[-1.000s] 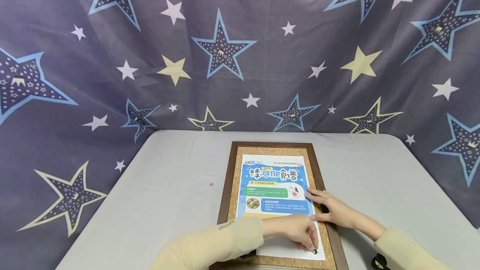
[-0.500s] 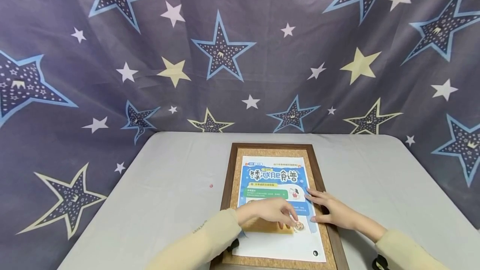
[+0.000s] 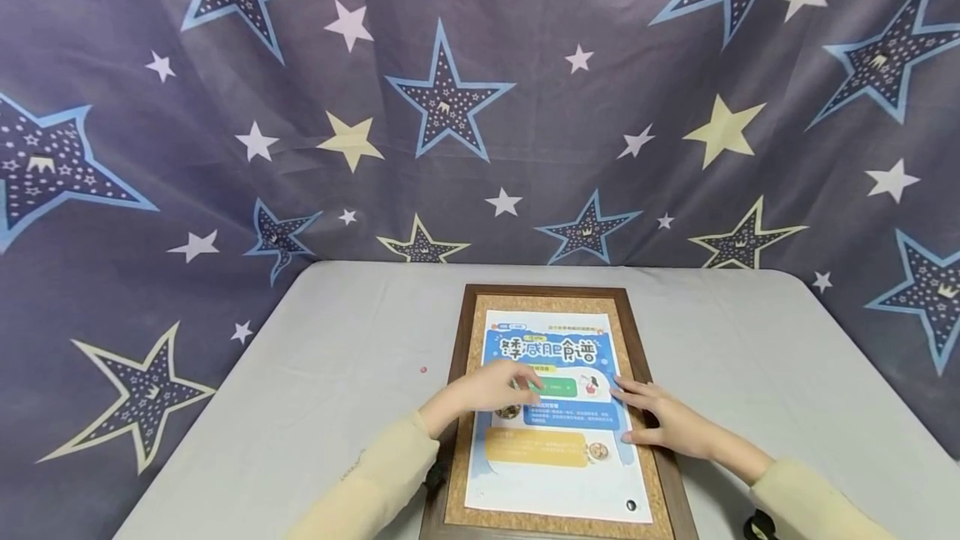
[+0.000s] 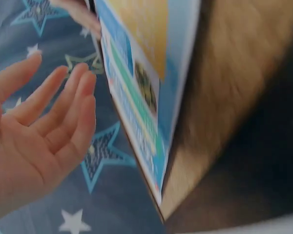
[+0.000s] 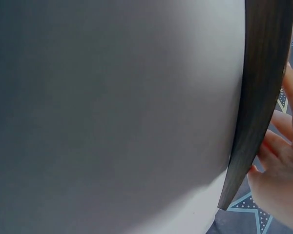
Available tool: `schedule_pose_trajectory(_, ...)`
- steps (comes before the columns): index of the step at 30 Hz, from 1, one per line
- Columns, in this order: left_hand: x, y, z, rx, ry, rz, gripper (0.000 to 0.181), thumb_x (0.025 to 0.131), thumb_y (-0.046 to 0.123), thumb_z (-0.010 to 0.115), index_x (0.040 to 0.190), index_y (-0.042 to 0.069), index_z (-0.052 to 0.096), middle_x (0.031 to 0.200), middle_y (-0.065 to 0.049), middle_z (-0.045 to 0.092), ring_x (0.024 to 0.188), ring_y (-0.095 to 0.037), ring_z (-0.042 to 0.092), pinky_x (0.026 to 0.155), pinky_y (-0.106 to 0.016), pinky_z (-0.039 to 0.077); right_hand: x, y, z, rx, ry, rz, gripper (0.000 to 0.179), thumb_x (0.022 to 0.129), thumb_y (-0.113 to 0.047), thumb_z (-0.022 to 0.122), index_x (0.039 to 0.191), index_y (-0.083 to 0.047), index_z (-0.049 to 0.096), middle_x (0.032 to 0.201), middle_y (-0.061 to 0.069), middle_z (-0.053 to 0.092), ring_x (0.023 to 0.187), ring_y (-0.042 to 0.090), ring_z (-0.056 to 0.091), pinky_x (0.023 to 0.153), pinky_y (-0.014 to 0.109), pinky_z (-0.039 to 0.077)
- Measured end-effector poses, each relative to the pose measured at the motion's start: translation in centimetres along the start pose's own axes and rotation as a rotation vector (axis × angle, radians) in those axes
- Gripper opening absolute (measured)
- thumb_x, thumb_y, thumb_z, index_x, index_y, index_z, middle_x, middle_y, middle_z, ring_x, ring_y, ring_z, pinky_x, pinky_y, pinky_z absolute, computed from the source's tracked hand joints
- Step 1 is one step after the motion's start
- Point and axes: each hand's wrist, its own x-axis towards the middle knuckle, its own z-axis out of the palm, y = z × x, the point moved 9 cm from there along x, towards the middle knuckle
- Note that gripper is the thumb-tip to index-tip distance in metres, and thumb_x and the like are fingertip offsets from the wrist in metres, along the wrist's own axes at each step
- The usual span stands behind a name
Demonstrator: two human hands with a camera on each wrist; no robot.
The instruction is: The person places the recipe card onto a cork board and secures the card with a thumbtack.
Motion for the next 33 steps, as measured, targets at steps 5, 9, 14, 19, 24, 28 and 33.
schedule_pose_trajectory(5,-1.4,-1.3,-2.5,0.075,0.121,-0.036,0.027,0.085,0.019,0.057,0.106,0.003,0.061,0.087,-0.004,0.061,0.066,-0.01,0.053,0.055,-0.021,0.044,0.0,0.0,0.0,0.004,0.01,0.002,0.066,0.079,-0.034,0.063,0.125,0.009,0.043,0.134,0.029,0.032,0.118,0.051,0.027,0.089,0.064,0.025)
schedule_pose_trajectory(9,-2.6,-2.0,-3.7,0.14,0.187,-0.049,0.026,0.086,0.017,0.057,0.106,0.002,0.061,0.087,-0.005,0.06,0.07,-0.012,0.053,0.057,-0.023,0.044,0.0,0.0,0.0,0.007,0.01,0.0,0.067,0.079,-0.034,0.063,0.125,0.01,0.042,0.134,0.029,0.031,0.118,0.052,0.027,0.09,0.065,0.023)
schedule_pose_trajectory(14,-3.7,-3.1,-4.5,0.188,0.255,-0.09,0.024,0.087,0.016,0.055,0.106,0.003,0.061,0.085,-0.002,0.059,0.073,-0.013,0.053,0.058,-0.025,0.043,0.0,0.0,-0.1,0.006,0.016,-0.012,0.067,0.079,-0.034,0.063,0.125,0.01,0.042,0.133,0.03,0.031,0.118,0.052,0.027,0.09,0.065,0.023)
schedule_pose_trajectory(19,-4.6,-3.8,-5.5,0.203,0.319,-0.099,0.024,0.086,0.014,0.056,0.105,0.0,0.061,0.09,-0.006,0.059,0.076,-0.015,0.054,0.062,-0.028,0.044,0.0,0.1,-0.1,0.002,0.027,-0.014,0.066,0.078,-0.033,0.064,0.124,0.01,0.043,0.133,0.03,0.032,0.118,0.052,0.027,0.089,0.065,0.023)
schedule_pose_trajectory(24,-5.6,-4.5,-6.6,0.23,0.377,-0.099,0.022,0.085,0.012,0.058,0.104,0.002,0.061,0.096,-0.008,0.06,0.079,-0.016,0.055,0.065,-0.028,0.046,-0.1,0.2,-0.2,-0.009,0.043,-0.015,0.066,0.078,-0.033,0.064,0.124,0.01,0.044,0.133,0.03,0.033,0.118,0.052,0.027,0.089,0.065,0.024)
schedule_pose_trajectory(28,-6.6,-5.3,-7.3,0.263,0.429,-0.102,0.018,0.081,0.008,0.061,0.099,0.003,0.063,0.095,-0.007,0.061,0.076,-0.015,0.056,0.065,-0.028,0.047,-0.1,0.1,-0.2,-0.015,0.043,-0.025,0.066,0.078,-0.034,0.064,0.124,0.01,0.044,0.132,0.029,0.033,0.117,0.051,0.029,0.089,0.064,0.025)
schedule_pose_trajectory(33,-7.6,-6.2,-7.7,0.298,0.461,-0.113,0.02,0.078,0.002,0.062,0.098,0.002,0.063,0.092,-0.008,0.061,0.076,-0.019,0.057,0.065,-0.028,0.047,0.0,0.0,0.0,-0.01,0.03,-0.022,0.066,0.079,-0.034,0.064,0.124,0.009,0.044,0.133,0.029,0.033,0.117,0.051,0.028,0.089,0.064,0.026)
